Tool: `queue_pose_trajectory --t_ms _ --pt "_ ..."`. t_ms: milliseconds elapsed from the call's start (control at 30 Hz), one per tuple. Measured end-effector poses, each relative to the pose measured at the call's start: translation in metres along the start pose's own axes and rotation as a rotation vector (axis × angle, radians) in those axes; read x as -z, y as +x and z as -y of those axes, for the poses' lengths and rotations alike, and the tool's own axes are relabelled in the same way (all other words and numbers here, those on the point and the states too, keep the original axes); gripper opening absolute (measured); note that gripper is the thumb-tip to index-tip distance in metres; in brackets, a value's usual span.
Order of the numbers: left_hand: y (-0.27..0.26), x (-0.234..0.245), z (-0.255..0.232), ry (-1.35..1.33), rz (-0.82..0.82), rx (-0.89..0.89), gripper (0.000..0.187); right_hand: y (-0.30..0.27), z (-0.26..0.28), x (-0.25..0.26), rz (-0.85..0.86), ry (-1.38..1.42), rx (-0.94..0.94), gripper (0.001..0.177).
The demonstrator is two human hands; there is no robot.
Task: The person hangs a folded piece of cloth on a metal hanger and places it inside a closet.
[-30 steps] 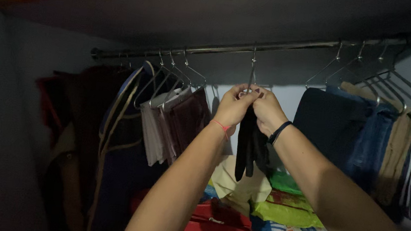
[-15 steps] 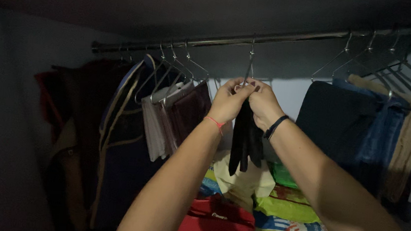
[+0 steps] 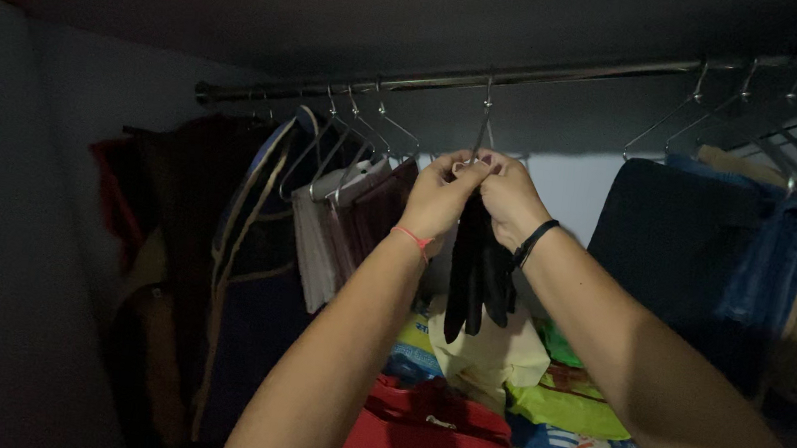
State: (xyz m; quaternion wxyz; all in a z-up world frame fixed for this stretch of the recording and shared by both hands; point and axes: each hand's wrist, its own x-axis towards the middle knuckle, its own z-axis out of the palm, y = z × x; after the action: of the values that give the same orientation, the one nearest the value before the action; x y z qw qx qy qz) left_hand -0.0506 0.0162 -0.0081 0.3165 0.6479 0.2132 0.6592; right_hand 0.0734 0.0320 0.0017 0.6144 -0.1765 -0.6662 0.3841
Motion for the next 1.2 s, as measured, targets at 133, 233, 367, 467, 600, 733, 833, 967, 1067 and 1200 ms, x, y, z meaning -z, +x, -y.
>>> queue_pose_trajectory --t_ms 133,233,367,467,600,733,833,967,1067,1200 --pt "0.001 0.006 -0.001 0.022 -0.008 0.008 0.067 0.003 -0.002 -0.005 0.024 0.029 0.05 0.007" --pt "0.003 0.008 0.001 0.026 -0.02 -0.024 0.069 0.003 -0.003 -0.007 0.033 0.01 0.044 0.009" --pt "0.001 0.012 0.0 0.037 -0.011 -0.019 0.07 0.003 -0.003 -0.011 0.028 0.016 0.026 0.009" --pt "-0.001 0.013 -0.001 0.059 -0.031 -0.034 0.072 0.005 -0.007 -0.013 0.02 0.019 0.028 0.013" --pt "-0.001 0.016 0.0 0.082 -0.077 -0.032 0.079 0.01 -0.011 -0.016 0.013 0.019 0.047 0.011" --pt "-0.004 0.019 -0.003 0.056 -0.069 -0.032 0.08 0.007 -0.007 -0.019 0.011 -0.009 0.013 0.014" --pt "-0.006 0.022 -0.007 0.099 -0.073 -0.007 0.08 0.006 -0.005 -0.024 -0.019 -0.012 -0.011 0.01" --pt "-0.007 0.027 -0.008 0.096 -0.078 0.002 0.079 0.006 -0.006 -0.029 0.031 0.029 0.006 0.012" --pt "-0.004 0.032 -0.002 0.065 -0.08 -0.027 0.079 0.008 -0.008 -0.033 0.036 0.021 0.016 0.014" --pt "0.0 0.04 0.002 0.054 -0.1 -0.051 0.077 0.01 -0.008 -0.04 0.035 0.022 -0.022 0.007"
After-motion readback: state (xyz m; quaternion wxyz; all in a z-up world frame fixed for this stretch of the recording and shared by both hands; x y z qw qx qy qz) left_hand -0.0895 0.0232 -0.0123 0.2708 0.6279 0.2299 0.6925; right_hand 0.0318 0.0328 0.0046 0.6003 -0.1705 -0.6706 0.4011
